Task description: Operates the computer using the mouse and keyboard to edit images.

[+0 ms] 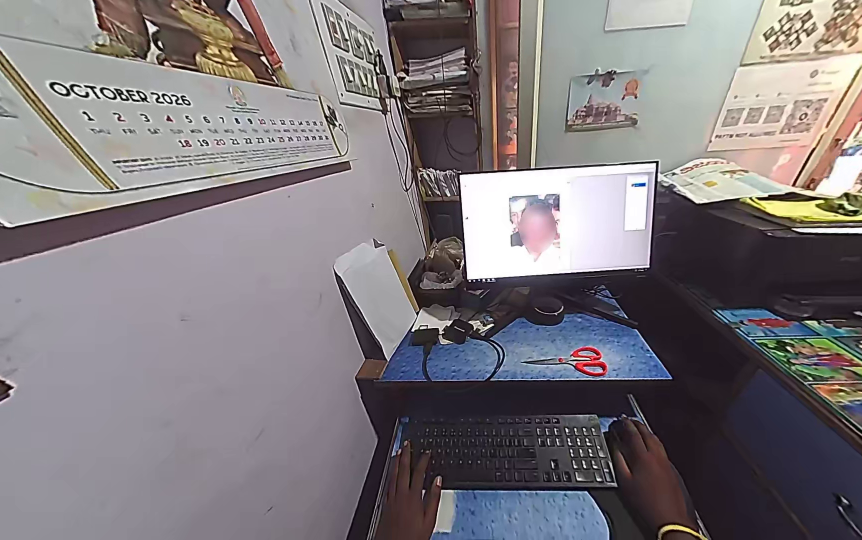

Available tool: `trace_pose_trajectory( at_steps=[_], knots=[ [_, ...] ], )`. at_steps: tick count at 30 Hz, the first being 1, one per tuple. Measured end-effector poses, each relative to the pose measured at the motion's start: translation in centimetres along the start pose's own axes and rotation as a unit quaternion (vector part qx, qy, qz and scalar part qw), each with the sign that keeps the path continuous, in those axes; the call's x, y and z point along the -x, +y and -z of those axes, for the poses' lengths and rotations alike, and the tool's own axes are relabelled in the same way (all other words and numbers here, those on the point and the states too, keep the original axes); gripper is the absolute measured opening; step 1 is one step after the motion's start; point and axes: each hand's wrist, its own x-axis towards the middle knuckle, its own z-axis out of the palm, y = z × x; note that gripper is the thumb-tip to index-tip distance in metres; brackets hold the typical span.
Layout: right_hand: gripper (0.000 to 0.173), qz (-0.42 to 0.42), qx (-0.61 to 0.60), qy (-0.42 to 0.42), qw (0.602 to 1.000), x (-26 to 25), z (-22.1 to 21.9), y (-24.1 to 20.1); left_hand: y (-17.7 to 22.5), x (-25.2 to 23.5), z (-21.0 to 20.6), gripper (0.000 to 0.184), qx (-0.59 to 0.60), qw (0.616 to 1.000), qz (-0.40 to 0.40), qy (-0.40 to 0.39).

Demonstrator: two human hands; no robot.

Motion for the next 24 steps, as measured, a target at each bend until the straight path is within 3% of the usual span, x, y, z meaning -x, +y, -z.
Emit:
trace_pose_trajectory(
  at_steps=[7, 13, 18, 24],
  knots=[
    [0.053, -0.096, 0.049, -0.029, 0.994, -0.2, 2.0, -1.6, 0.4, -0.2, 0.7, 0.059, 0.014, 1.000, 0.004, -0.017],
    [0.048, -0.008, 0.033, -0.029, 0.999, -0.1, 1.2, -0.7, 0.5, -0.2, 1.0, 0.060, 0.017, 1.000, 0.000, -0.018],
    [0.049, 0.001, 0.019, -0.027, 0.999, -0.5, 1.1, -0.5, 0.4, -0.8, 1.5, 0.064, 0.014, 0.999, -0.009, -0.030],
    [0.047, -0.007, 0.020, -0.029, 0.999, -0.5, 1.4, -0.7, 0.6, -0.9, 1.8, 0.083, 0.015, 0.999, -0.008, -0.039]
  ],
)
